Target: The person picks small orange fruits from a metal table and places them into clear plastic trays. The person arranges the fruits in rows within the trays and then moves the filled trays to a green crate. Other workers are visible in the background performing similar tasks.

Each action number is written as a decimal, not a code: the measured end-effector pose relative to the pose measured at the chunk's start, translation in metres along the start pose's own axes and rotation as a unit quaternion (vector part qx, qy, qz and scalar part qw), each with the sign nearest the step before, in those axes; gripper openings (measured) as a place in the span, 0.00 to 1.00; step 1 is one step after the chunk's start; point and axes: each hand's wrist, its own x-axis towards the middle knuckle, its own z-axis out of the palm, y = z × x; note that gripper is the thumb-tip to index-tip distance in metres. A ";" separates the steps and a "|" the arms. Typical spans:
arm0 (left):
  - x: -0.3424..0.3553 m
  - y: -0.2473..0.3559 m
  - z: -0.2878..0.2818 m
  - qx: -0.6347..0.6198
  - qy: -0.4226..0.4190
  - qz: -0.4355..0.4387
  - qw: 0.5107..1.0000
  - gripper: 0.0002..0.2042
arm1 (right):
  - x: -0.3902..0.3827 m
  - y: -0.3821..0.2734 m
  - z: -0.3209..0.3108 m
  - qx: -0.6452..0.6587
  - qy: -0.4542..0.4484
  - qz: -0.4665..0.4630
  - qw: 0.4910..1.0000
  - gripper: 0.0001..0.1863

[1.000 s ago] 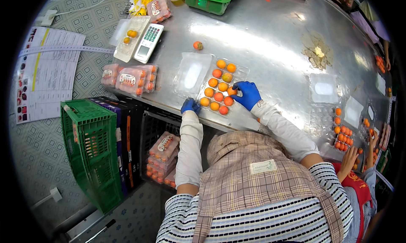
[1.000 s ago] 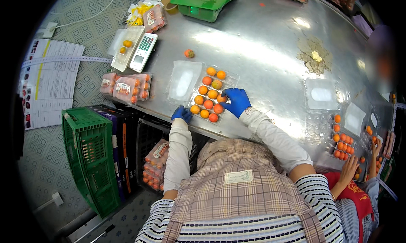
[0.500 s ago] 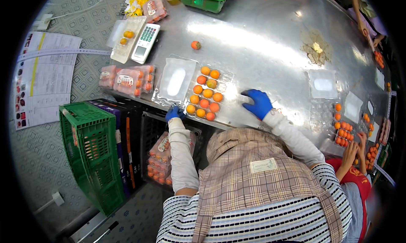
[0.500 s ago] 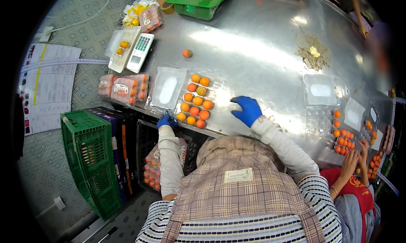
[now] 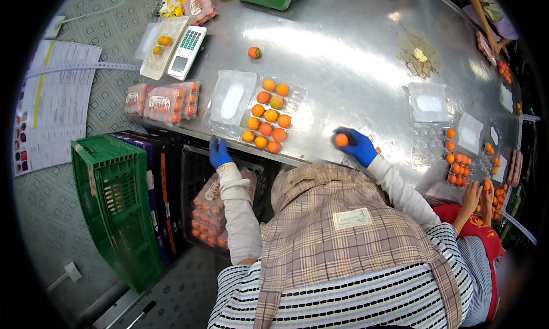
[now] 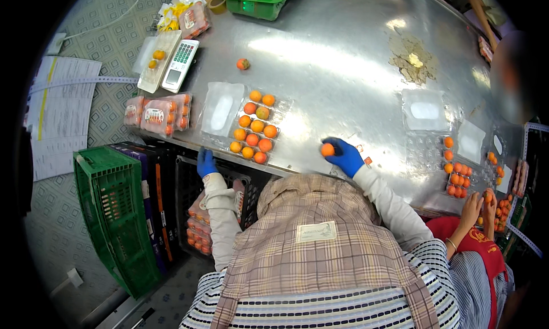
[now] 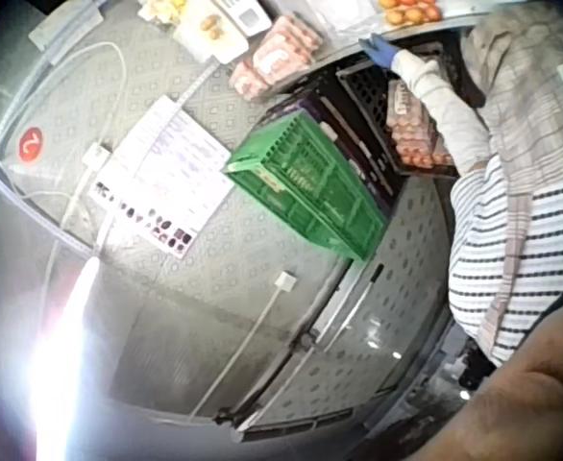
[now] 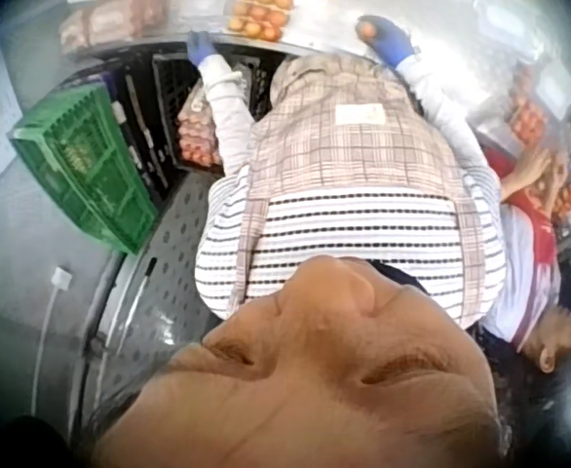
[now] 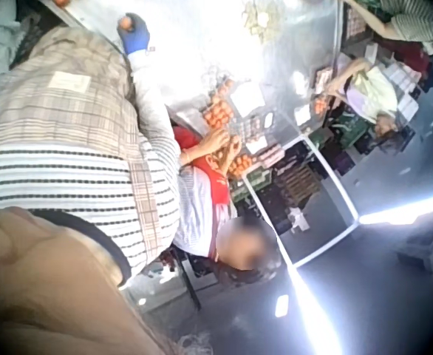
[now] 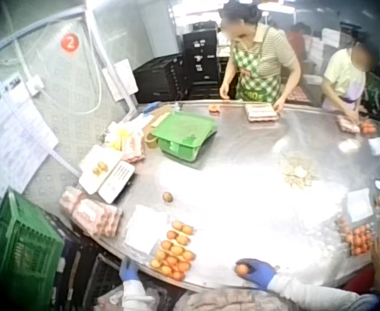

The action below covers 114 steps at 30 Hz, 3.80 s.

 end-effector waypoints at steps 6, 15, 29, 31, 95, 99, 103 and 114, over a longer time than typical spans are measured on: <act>-0.020 0.016 -0.038 -0.073 0.046 -0.029 0.996 0.20 | 0.016 -0.071 0.034 0.212 -0.100 0.003 0.972 0.27; -0.040 -0.030 -0.158 -0.061 0.138 -0.007 0.989 0.19 | 0.091 -0.070 0.081 -0.222 0.056 -0.112 0.967 0.23; -0.152 -0.199 -0.266 0.219 -0.039 -0.232 0.947 0.16 | 0.138 -0.039 0.109 -0.421 0.098 -0.326 0.841 0.22; -0.144 -0.221 -0.238 0.528 -0.175 -0.095 0.826 0.17 | 0.123 -0.049 0.117 -0.333 0.105 -0.216 0.912 0.22; -0.206 0.032 0.225 -0.429 -0.591 -0.476 0.489 0.12 | -0.066 -0.134 -0.051 -0.019 0.231 -0.112 0.966 0.05; -0.229 0.047 0.244 -0.122 -0.720 -0.269 0.627 0.15 | -0.049 -0.133 -0.091 -0.201 0.263 -0.051 0.942 0.07; -0.203 0.026 0.247 0.136 -0.641 -0.214 0.725 0.21 | -0.007 -0.106 -0.084 -0.463 0.228 -0.132 0.847 0.08; -0.177 -0.003 0.246 -0.003 -0.555 -0.238 0.797 0.20 | 0.045 -0.067 -0.026 -0.542 0.070 -0.125 0.828 0.12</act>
